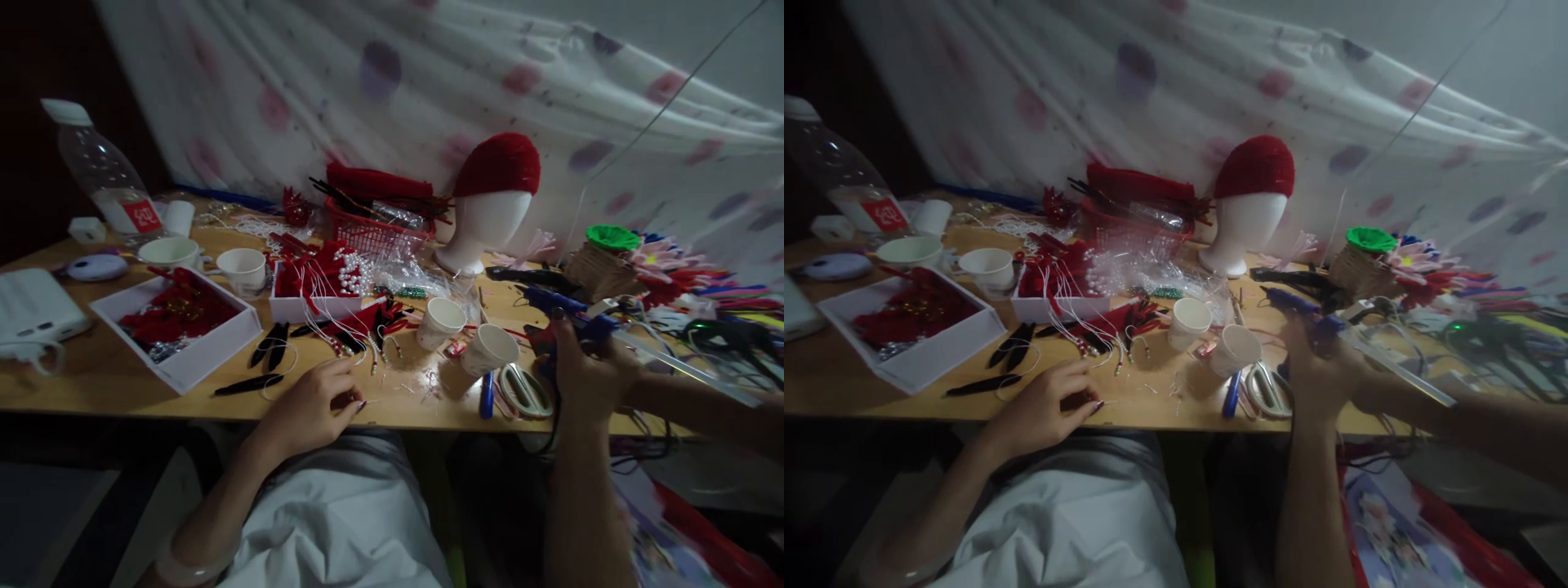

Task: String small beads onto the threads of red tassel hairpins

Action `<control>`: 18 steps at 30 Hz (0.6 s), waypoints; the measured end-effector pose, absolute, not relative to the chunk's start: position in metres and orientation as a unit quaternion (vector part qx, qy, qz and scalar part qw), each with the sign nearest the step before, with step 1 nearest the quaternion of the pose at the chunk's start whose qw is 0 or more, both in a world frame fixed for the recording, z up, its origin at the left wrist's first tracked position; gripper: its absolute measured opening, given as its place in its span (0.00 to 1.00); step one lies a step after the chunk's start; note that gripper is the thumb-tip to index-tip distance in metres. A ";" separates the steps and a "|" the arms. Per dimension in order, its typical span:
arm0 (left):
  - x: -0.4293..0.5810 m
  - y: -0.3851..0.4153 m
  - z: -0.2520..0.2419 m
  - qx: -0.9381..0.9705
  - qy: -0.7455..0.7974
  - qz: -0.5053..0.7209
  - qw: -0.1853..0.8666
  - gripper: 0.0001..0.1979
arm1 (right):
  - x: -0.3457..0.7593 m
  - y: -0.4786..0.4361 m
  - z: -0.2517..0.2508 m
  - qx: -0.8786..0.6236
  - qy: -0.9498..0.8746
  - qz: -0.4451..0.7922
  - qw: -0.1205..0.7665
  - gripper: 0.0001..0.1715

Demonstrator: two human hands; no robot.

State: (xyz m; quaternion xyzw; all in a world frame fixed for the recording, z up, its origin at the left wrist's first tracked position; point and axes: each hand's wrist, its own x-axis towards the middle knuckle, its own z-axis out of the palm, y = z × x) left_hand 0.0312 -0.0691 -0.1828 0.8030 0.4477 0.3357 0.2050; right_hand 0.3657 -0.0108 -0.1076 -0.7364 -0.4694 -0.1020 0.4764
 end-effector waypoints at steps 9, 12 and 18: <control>0.031 -0.069 -0.184 0.803 0.446 0.336 0.205 0.06 | 0.389 0.022 -0.127 -0.797 -0.509 -0.130 0.299 0.25; 0.032 -0.070 -0.183 0.804 0.446 0.336 0.204 0.06 | 0.393 0.034 -0.130 -0.805 -0.521 -0.111 0.262 0.28; 0.032 -0.070 -0.183 0.801 0.446 0.342 0.206 0.06 | 0.396 0.040 -0.134 -0.795 -0.559 -0.081 0.223 0.27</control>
